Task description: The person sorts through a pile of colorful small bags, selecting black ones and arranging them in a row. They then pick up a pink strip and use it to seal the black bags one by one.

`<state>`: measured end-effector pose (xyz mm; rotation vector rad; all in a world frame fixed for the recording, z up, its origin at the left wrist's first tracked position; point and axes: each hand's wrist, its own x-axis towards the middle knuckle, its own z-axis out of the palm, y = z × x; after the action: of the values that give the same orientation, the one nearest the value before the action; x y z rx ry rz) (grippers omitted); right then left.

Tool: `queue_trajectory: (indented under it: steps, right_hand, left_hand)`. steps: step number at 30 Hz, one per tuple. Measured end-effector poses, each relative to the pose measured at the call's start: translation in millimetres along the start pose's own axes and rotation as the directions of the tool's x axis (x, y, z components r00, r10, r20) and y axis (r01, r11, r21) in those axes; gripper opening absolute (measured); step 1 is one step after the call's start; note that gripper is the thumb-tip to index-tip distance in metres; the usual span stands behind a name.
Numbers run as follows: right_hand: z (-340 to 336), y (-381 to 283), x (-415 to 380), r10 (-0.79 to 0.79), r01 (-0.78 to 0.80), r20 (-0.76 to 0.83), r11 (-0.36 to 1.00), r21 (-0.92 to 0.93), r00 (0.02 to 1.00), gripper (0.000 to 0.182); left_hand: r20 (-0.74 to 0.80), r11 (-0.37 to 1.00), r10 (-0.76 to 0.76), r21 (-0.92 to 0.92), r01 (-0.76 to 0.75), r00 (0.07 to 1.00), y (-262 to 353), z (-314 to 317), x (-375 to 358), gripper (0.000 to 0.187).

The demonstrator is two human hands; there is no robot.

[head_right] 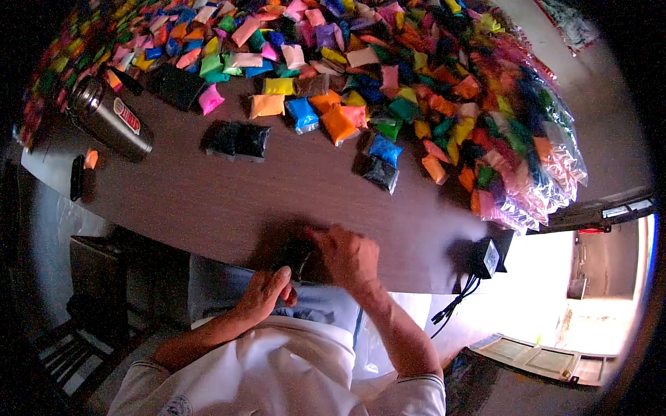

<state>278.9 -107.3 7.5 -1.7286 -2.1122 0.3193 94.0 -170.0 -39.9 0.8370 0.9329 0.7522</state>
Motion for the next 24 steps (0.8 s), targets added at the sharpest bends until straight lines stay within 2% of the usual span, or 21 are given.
queue_trajectory:
  steps: [1,3,4,5,7,8,11,12,14,16,18,19,21,22,23,24]
  right_hand:
    - [-5.0,4.4,3.2,0.001,-0.001,-0.003,1.0,-0.001,1.0,0.026]
    - [-17.2,9.9,13.0,0.167,-0.181,0.155,0.98,0.083,0.974,0.031]
    - [-19.1,1.9,8.0,0.08,-0.098,0.124,0.985,0.143,0.989,0.033]
    - [-20.8,-9.6,3.0,0.082,-0.1,0.127,0.985,0.143,0.989,0.033]
    - [-21.1,-32.5,-3.4,-0.078,0.042,0.183,0.98,0.194,0.98,0.033]
    - [-12.9,-33.7,-7.7,-0.109,0.081,0.187,0.985,0.151,0.976,0.033]
    - [-9.7,-29.5,-0.9,-0.083,0.054,0.219,0.989,0.138,0.972,0.026]
    - [-5.6,-24.4,-2.4,-0.066,0.032,0.213,0.986,0.162,0.975,0.026]
    - [-2.7,-18.2,-0.6,-0.037,0.004,0.194,0.986,0.167,0.98,0.028]
    - [-4.1,-10.4,5.6,-0.012,-0.017,0.172,0.986,0.168,0.985,0.029]
    - [-9.6,0.9,13.2,0.148,-0.138,0.117,0.987,-0.086,0.982,0.032]
    - [-12.3,9.8,14.0,0.139,-0.13,0.107,0.988,-0.086,0.985,0.032]
    - [-14.9,23.9,5.9,0.206,-0.215,0.068,0.963,0.164,0.976,0.028]
    - [-17.3,10.6,-3.1,0.169,-0.181,0.086,0.968,0.171,0.982,0.023]
    - [-21.4,-5.5,-11.5,0.162,-0.191,0.167,0.966,0.174,0.973,0.02]
    - [-14.0,-18.0,-18.7,0.001,-0.013,0.044,0.963,0.271,0.999,0.016]
  left_hand:
    - [0.012,1.0,0.009,0.011,-0.009,1.0,-1.9,-1.7,-2.1,0.056]
    - [0.025,0.999,0.025,0.024,-0.026,0.999,-2.3,-3.0,-1.6,0.056]
    - [0.026,1.0,0.022,0.003,-0.022,0.999,-3.4,-2.6,-2.7,0.056]
    - [0.027,1.0,0.016,-0.017,-0.016,1.0,-5.1,-2.2,-4.3,0.056]
    - [0.029,0.999,0.01,-0.045,-0.009,1.0,-11.0,-1.8,-3.5,0.056]
    - [0.03,0.997,0.006,-0.071,-0.004,1.0,-12.4,-1.7,-2.5,0.056]
    - [0.018,1.0,-0.021,-0.017,0.021,1.0,-8.1,-3.4,-2.1,0.057]
    - [0.016,1.0,-0.024,-0.017,0.024,1.0,-4.8,-3.5,-3.1,0.057]
    - [0.025,0.995,-0.009,0.102,0.007,1.0,4.6,-1.8,-0.7,0.058]
    - [0.017,0.996,0.001,0.089,-0.003,1.0,8.0,1.5,-0.6,0.059]
    - [0.01,0.996,0.012,0.083,-0.013,1.0,7.1,0.2,-3.7,0.059]
    - [0.008,0.999,-0.013,0.053,0.013,1.0,0.7,-3.5,-5.3,0.059]
    - [0.008,0.999,-0.039,0.027,0.038,0.999,-16.3,-6.1,-4.4,0.058]
    - [0.011,1.0,-0.001,-0.025,0.002,1.0,-26.2,-4.6,-2.7,0.055]
    - [0.01,0.996,0.041,-0.074,-0.04,0.999,-32.9,-3.5,-1.1,0.052]
    - [0.022,0.995,0.06,-0.08,-0.058,0.998,-31.0,-1.6,-1.2,0.051]
